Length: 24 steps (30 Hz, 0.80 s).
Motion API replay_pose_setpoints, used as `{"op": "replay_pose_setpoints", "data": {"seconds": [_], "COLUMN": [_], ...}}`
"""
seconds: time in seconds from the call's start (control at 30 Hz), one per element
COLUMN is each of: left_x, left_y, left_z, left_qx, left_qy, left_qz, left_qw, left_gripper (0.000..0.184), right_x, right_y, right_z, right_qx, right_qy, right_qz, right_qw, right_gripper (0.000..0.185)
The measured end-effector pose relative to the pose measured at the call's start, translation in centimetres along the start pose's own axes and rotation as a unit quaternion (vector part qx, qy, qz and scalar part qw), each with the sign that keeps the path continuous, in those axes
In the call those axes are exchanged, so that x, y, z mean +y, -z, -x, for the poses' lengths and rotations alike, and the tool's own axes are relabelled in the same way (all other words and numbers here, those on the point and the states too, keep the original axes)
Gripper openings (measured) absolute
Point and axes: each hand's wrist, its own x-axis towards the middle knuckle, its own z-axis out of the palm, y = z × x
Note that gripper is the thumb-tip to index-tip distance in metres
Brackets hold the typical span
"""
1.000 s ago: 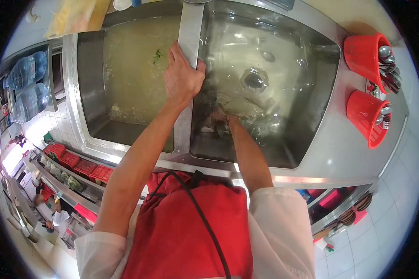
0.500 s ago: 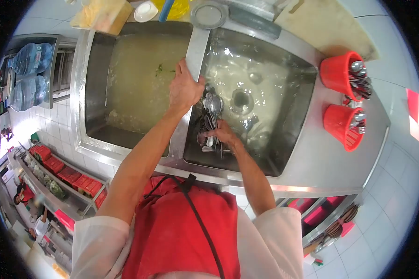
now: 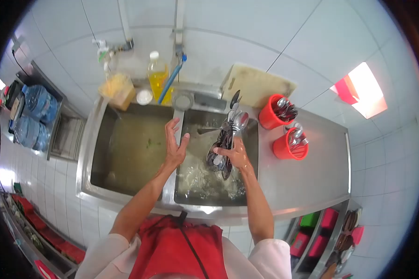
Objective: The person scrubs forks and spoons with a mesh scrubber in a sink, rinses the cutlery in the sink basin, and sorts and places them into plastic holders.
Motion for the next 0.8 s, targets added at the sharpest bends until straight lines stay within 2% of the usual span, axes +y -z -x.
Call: {"op": "replay_pose_setpoints", "data": {"seconds": [0.03, 0.07, 0.1, 0.13, 0.17, 0.2, 0.23, 0.33, 0.37, 0.4, 0.43, 0.5, 0.53, 0.57, 0.63, 0.7, 0.73, 0.77, 0.8], "left_x": [2.7, 5.7, 8.0, 9.5, 10.8, 11.9, 11.6, 8.4, 8.0, 5.7, 2.8, 0.1, -0.4, -1.0, -1.9, -3.4, -3.8, -4.1, -4.1], "left_y": [0.3, 0.8, 1.0, 0.9, 0.8, 0.5, -0.5, -2.4, -2.1, -2.1, -2.1, -0.2, 0.2, 0.6, 0.9, 0.6, 0.4, 0.4, 0.3], "left_z": [-1.9, -3.7, -5.3, -6.4, -6.9, -7.0, -6.3, -2.6, -1.7, -0.4, 0.7, 2.7, 3.3, 4.3, 6.5, 8.1, 9.0, 9.6, 10.0], "left_qx": [-0.001, -0.069, -0.14, -0.144, -0.231, -0.318, -0.325, -0.308, -0.285, -0.282, -0.278, -0.316, -0.32, -0.307, -0.286, -0.235, -0.175, -0.173, -0.138], "left_qy": [-0.023, -0.042, -0.061, -0.084, -0.119, -0.149, -0.165, 0.092, 0.191, 0.223, 0.256, 0.351, 0.357, 0.387, 0.426, 0.44, 0.489, 0.495, 0.488], "left_qz": [0.003, 0.046, 0.084, 0.083, 0.052, 0.017, 0.013, 0.232, 0.282, 0.317, 0.35, 0.356, 0.346, 0.408, 0.464, 0.478, 0.472, 0.471, 0.519], "left_qw": [1.0, 0.996, 0.985, 0.983, 0.964, 0.936, 0.931, 0.918, 0.896, 0.878, 0.857, 0.807, 0.807, 0.768, 0.722, 0.723, 0.712, 0.709, 0.688], "left_gripper": [0.062, 0.065, 0.069, 0.069, 0.074, 0.078, 0.078, 0.071, 0.066, 0.059, 0.053, 0.042, 0.042, 0.047, 0.053, 0.06, 0.057, 0.057, 0.054], "right_x": [-1.4, -3.1, -5.5, -8.3, -10.1, -8.4, -7.4, -3.6, -1.9, -0.6, 0.2, 0.8, 0.2, 0.4, 0.8, 1.3, 2.0, 2.6, 2.4], "right_y": [0.6, 1.0, 1.0, 0.7, 0.3, -0.1, -0.6, -3.3, -4.4, -5.4, -6.1, -7.8, -8.0, -8.5, -9.9, -11.7, -12.8, -13.7, -14.1], "right_z": [0.1, 0.3, 0.8, 1.6, 2.3, 1.8, 1.5, 1.2, 0.9, 1.2, 1.5, 2.7, 3.3, 3.3, 3.6, 3.6, 3.3, 2.9, 2.8], "right_qx": [0.01, 0.022, 0.035, 0.024, 0.013, 0.044, 0.057, 0.083, 0.12, 0.154, 0.164, 0.126, 0.046, 0.046, -0.084, -0.119, -0.113, -0.106, -0.157], "right_qy": [0.031, 0.062, 0.083, 0.068, 0.052, 0.121, 0.133, 0.152, 0.144, 0.128, 0.128, 0.048, 0.007, 0.002, -0.06, -0.096, -0.123, -0.149, -0.152], "right_qz": [0.045, 0.089, 0.089, 0.062, 0.034, 0.016, 0.011, 0.064, 0.167, 0.266, 0.259, 0.291, 0.286, 0.276, 0.386, 0.386, 0.389, 0.394, 0.414], "right_qw": [0.998, 0.994, 0.992, 0.995, 0.998, 0.992, 0.989, 0.983, 0.968, 0.943, 0.943, 0.947, 0.957, 0.96, 0.917, 0.91, 0.906, 0.901, 0.884], "right_gripper": [0.021, 0.021, 0.021, 0.022, 0.023, 0.025, 0.025, 0.027, 0.031, 0.036, 0.036, 0.033, 0.036, 0.036, 0.037, 0.04, 0.041, 0.041, 0.052]}}
